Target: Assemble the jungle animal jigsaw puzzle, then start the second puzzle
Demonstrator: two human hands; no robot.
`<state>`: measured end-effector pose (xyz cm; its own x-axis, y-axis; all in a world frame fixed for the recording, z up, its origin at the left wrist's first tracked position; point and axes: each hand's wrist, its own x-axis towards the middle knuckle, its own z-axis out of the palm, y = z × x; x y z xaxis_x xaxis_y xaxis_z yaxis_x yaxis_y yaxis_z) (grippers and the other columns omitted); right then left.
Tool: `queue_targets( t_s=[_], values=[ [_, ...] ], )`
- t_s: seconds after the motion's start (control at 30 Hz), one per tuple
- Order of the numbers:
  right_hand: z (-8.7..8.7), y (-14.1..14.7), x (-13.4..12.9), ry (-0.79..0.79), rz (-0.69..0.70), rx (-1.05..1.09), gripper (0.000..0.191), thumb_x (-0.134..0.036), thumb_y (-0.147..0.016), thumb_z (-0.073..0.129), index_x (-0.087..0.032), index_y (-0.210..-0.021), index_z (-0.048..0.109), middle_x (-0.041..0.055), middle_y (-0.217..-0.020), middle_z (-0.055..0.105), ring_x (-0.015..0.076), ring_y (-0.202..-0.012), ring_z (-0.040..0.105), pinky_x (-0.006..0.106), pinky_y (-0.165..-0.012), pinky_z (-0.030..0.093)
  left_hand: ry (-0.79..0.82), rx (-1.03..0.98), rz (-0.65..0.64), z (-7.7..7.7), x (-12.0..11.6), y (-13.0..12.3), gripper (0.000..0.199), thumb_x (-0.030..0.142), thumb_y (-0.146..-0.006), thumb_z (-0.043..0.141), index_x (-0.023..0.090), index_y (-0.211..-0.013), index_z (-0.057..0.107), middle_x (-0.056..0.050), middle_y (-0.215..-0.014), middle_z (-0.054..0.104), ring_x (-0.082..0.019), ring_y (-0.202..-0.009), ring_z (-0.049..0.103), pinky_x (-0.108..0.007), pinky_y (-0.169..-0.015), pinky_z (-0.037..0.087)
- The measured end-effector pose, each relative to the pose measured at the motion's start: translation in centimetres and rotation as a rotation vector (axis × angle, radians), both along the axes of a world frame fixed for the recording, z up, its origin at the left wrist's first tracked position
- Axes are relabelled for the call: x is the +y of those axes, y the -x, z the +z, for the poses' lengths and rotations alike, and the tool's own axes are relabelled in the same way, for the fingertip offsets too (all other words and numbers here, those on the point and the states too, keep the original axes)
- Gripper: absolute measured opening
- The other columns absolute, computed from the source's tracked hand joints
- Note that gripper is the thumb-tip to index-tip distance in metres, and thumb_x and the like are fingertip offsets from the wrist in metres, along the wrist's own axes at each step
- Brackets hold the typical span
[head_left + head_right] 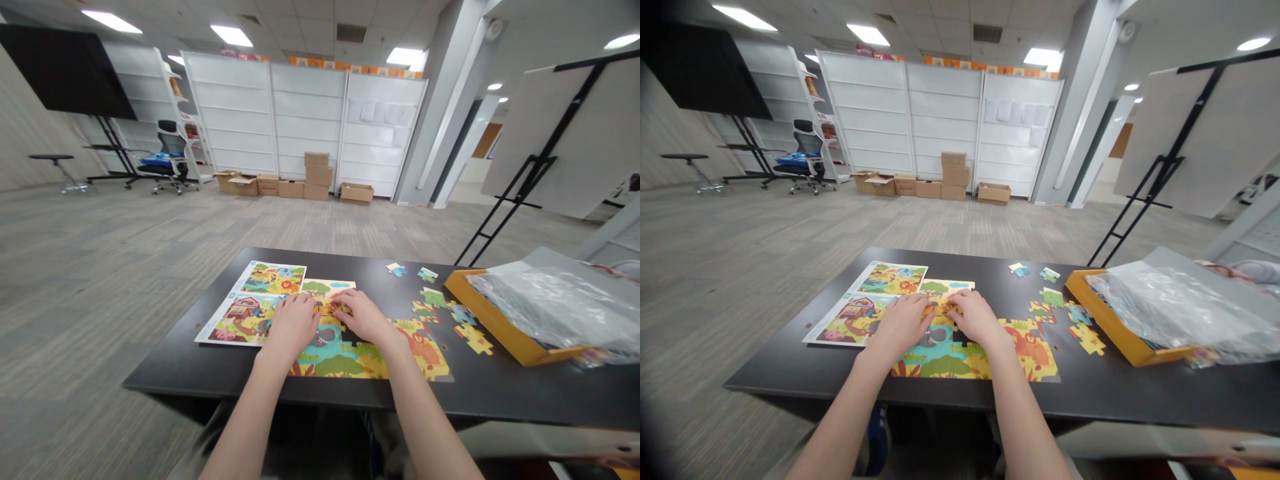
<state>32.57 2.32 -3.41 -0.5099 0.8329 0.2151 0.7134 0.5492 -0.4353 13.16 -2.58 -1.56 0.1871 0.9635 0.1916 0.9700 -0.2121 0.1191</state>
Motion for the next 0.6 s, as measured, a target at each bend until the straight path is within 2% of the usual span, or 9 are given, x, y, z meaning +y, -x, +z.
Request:
queue_targets(
  t_s=[0.23, 0.6],
  values=[
    [-0.07, 0.02, 0.07, 0.005, 0.009, -0.042, 0.025, -0.018, -0.096, 0.058, -0.021, -0.114, 0.076, 0.0089, -0.132, 0.066, 0.0234, -0.12, 0.06, 0.038, -0.108, 0.043, 0.008, 0.017, -0.015, 0.26, -0.08, 0.08, 0.027, 0.026, -0.099, 0.048, 0.017, -0.111, 0.071, -0.013, -0.125, 0.071, -0.032, -0.114, 0.064, -0.046, -0.1, 0.047],
    [-0.48, -0.35, 0.2, -0.023, 0.034, -0.034, 0.029, -0.02, -0.092, 0.064, -0.022, -0.12, 0.071, 0.0098, -0.133, 0.066, 0.0245, -0.123, 0.059, 0.039, -0.107, 0.043, 0.015, -0.02, 0.004, -0.14, -0.14, 0.38, 0.026, 0.022, -0.1, 0.049, 0.018, -0.118, 0.067, -0.012, -0.124, 0.071, -0.03, -0.118, 0.061, -0.044, -0.102, 0.045]
  ],
)
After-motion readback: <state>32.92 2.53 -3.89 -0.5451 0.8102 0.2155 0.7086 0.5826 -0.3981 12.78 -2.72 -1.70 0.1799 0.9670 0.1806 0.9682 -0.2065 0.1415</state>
